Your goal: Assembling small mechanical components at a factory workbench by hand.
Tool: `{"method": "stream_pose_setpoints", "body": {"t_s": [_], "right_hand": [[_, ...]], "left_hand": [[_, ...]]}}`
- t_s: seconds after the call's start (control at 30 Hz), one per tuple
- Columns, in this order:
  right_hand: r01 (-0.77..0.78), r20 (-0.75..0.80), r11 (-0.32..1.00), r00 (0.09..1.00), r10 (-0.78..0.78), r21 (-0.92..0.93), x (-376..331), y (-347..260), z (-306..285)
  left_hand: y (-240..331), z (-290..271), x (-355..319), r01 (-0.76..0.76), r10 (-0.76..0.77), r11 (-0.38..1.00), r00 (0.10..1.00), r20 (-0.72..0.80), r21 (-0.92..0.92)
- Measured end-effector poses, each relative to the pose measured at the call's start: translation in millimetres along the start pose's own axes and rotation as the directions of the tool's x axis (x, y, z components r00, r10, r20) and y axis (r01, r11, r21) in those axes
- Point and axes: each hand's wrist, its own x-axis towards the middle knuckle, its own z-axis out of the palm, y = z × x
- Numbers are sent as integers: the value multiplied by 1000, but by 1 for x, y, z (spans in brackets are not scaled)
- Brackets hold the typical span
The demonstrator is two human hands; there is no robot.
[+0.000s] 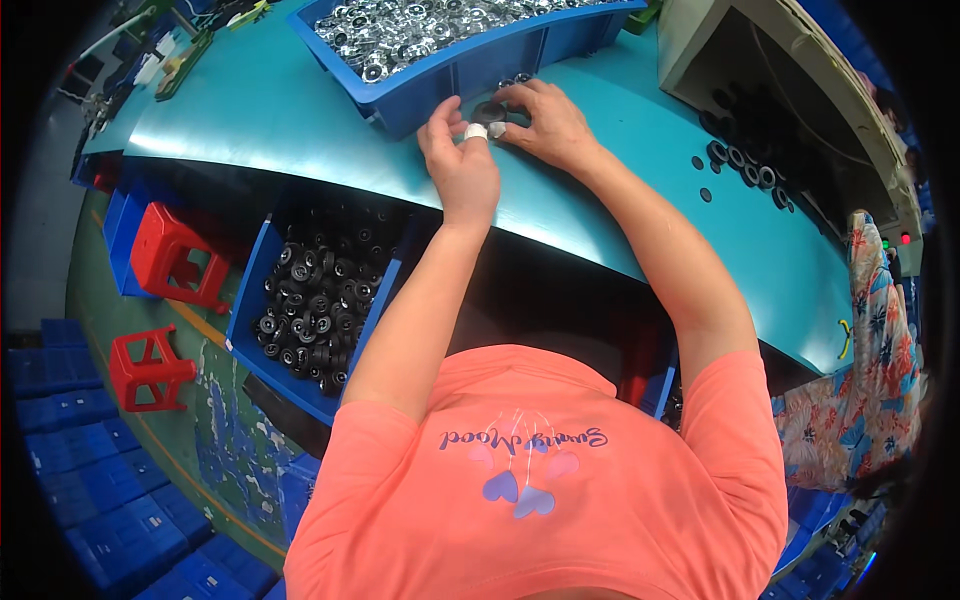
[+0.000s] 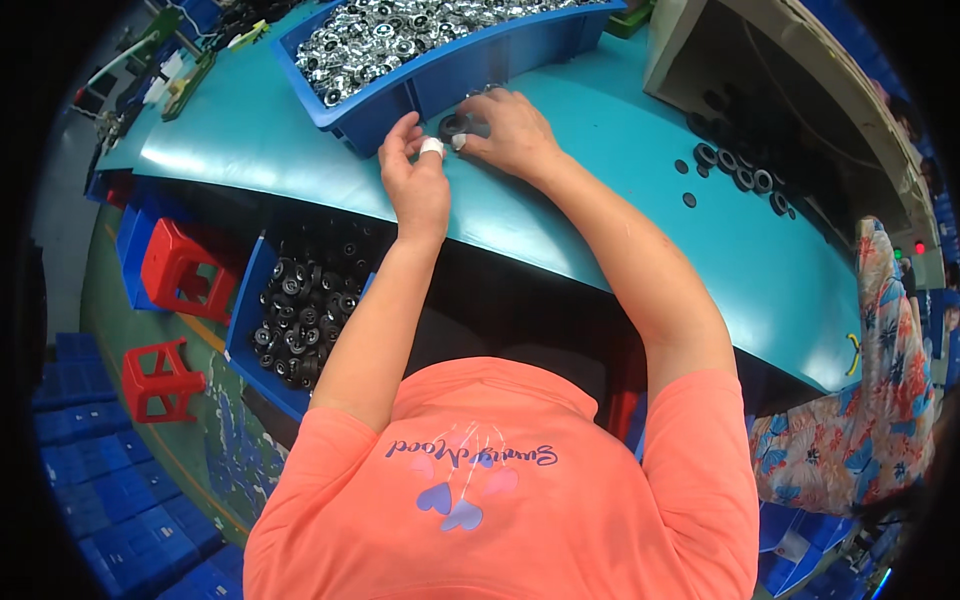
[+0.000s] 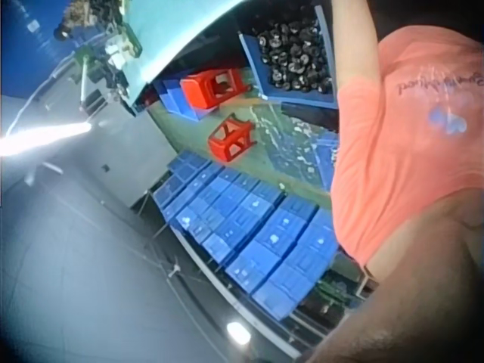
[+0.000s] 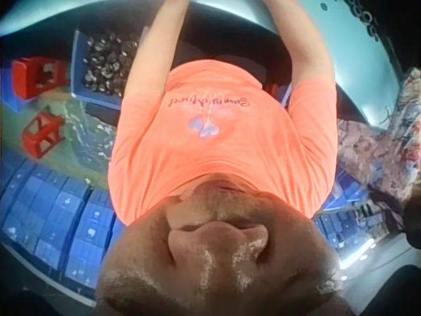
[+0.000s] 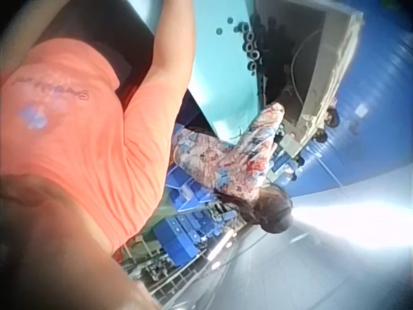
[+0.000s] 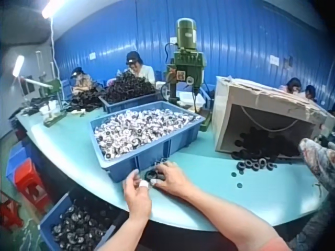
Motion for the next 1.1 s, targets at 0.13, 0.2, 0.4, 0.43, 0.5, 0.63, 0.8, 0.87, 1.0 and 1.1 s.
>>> {"method": "stream_pose_setpoints", "body": {"t_s": [0.13,0.2,0.4,0.43,0.5,0.63,0.8,0.87,1.0,1.1], "right_hand": [[53,6,997,999,-53,56,-2,6,0],[60,28,997,998,-61,57,-5,5,-4],[14,-14,913,1000,-10,408,-19,4,-16],[16,-4,869,1000,-16,495,-20,5,-16],[18,13,754,999,-36,656,-19,7,-15],[-61,97,642,995,-20,765,-6,26,-22],[-144,-96,976,982,162,165,24,48,-3],[-102,-122,995,987,101,-10,28,51,4],[-86,-140,993,987,74,-79,30,52,8],[-48,-112,998,993,43,-37,24,50,-1]], "left_hand": [[-7,-2,5,62,-59,997,996,71,-47],[-8,-2,5,101,-89,991,987,135,-86],[0,-4,7,235,-114,917,930,351,-324],[2,-5,8,264,-107,891,913,395,-370],[1,-6,9,280,-81,863,899,431,-420],[-1,-3,7,239,-57,879,912,407,-412],[-6,-1,8,215,-64,912,916,397,-349],[-9,-1,7,178,-36,927,918,395,-329],[-9,-2,6,152,-22,942,918,396,-301],[-8,-2,5,140,-15,946,920,393,-292]]}}
